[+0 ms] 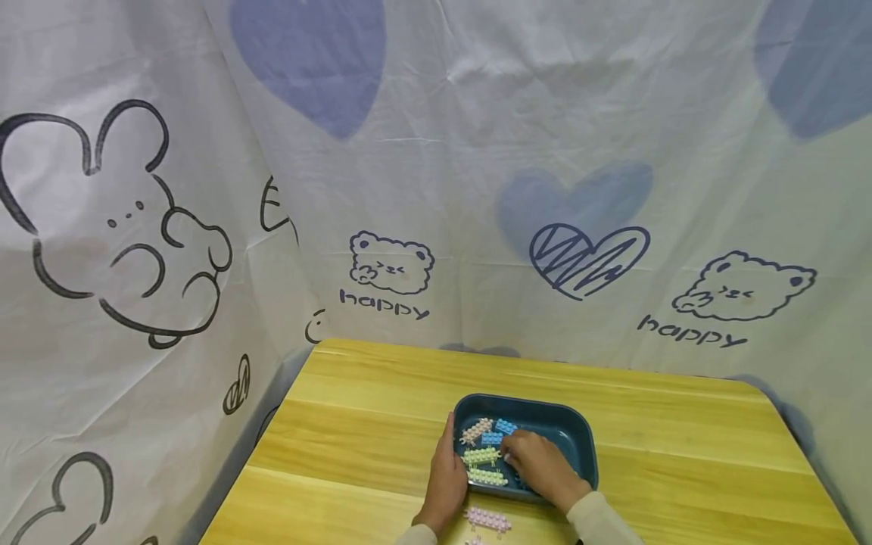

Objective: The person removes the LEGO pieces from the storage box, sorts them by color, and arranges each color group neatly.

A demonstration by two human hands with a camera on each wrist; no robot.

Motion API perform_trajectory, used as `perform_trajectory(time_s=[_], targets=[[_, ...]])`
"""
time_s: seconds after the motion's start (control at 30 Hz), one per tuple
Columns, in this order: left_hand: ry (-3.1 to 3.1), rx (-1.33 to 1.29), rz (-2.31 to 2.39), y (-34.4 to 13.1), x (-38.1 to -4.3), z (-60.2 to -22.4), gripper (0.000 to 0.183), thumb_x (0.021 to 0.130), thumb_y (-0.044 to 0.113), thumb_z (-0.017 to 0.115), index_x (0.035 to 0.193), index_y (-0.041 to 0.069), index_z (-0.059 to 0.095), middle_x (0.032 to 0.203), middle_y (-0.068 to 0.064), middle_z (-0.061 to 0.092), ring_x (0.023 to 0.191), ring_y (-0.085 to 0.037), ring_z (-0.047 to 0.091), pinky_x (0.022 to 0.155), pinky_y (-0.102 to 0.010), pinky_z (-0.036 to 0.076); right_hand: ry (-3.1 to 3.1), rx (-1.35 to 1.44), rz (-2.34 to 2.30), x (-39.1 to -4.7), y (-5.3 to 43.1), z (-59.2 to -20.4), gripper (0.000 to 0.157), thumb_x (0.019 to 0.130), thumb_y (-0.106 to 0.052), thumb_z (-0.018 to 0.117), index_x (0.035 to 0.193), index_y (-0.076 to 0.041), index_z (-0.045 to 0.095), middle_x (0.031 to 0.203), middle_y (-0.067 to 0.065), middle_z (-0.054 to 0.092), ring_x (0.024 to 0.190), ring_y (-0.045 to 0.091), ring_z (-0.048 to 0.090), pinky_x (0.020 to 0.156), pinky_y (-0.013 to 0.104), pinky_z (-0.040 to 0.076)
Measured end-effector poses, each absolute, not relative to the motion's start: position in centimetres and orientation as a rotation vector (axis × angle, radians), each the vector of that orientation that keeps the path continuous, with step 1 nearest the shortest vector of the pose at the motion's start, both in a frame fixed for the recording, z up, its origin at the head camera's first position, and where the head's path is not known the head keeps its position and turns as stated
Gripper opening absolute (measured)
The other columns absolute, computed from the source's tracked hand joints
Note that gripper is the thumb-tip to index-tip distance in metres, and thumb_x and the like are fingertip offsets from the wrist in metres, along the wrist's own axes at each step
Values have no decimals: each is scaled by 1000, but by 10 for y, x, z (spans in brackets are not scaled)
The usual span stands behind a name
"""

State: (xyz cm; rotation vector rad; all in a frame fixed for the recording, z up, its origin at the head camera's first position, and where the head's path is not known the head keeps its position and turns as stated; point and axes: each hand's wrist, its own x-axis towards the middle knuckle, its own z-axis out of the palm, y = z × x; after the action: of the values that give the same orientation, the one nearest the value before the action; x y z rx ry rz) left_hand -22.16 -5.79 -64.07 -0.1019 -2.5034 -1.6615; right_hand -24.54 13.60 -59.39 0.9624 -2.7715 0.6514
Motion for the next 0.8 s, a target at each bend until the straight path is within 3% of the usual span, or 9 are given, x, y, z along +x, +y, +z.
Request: perform_trajectory(time_s=[0.5,0.8], targets=[[-2488,-112,-1652,-56,-221,-639,66,99,-14,34,162,-5,22,166,-24,28,151,-41,28,122,-57,26,-2708,934,678,-241,142,-575,8,90,-2,78,94,-9,77,87,-3,67,77,10,66,66,27,60],[-2504,-103,-1658,-57,-222,-640,67,98,-14,34,163,-4,22,167,-23,27,152,-41,27,123,-56,24,-2691,911,673,-240,145,-566,12,89,0,78,98,-8,78,92,0,71,82,15,69,68,28,61]])
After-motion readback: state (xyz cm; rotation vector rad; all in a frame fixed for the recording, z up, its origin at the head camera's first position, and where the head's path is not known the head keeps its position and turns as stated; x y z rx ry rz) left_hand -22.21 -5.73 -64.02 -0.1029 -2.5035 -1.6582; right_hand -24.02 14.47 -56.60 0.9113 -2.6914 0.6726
